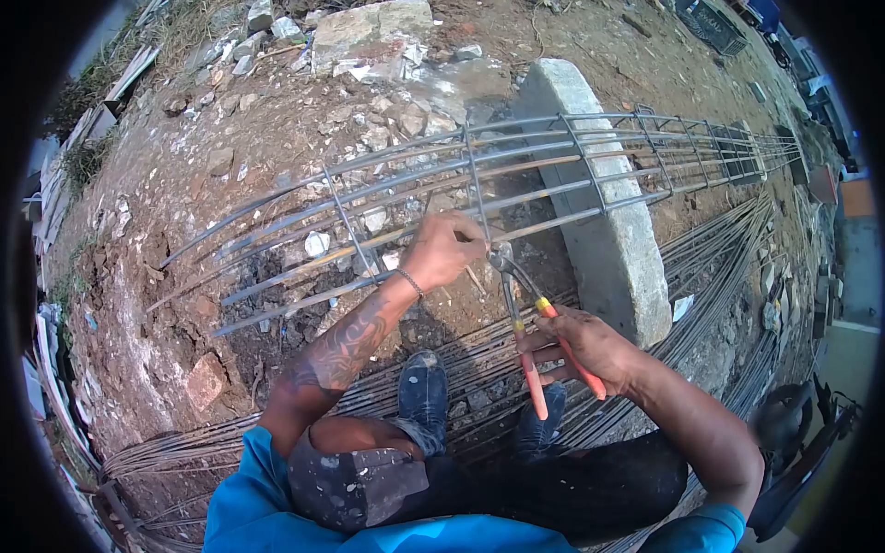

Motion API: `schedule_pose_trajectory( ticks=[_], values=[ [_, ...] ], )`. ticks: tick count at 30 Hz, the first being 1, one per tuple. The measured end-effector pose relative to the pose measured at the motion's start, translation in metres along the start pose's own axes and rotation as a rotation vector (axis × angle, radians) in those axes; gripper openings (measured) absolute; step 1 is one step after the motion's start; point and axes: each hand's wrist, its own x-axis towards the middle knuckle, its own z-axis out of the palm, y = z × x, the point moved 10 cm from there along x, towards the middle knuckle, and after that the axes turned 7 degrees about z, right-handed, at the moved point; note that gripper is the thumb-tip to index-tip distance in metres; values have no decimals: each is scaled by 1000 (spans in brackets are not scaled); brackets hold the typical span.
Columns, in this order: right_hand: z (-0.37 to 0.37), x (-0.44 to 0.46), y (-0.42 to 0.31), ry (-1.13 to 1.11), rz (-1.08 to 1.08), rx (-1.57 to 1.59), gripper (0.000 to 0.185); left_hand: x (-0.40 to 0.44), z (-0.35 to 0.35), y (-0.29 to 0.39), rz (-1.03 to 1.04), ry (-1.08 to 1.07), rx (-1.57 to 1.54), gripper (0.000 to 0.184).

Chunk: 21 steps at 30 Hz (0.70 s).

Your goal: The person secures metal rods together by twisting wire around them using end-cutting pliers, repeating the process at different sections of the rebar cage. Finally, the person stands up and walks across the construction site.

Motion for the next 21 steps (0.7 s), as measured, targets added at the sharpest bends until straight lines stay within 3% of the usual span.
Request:
schedule_pose_trajectory(
  ticks=[4,12,21],
  values=[
    [5,-2,-5,36,-2,-16,33,0,2,3,27,-26,28,8],
    [4,-8,-14,190,-23,-168,30,-19,-8,45,321,103,172,5],
    [8,-12,-23,273,-23,-238,31,-25,-7,47,383,89,175,6]
  ],
)
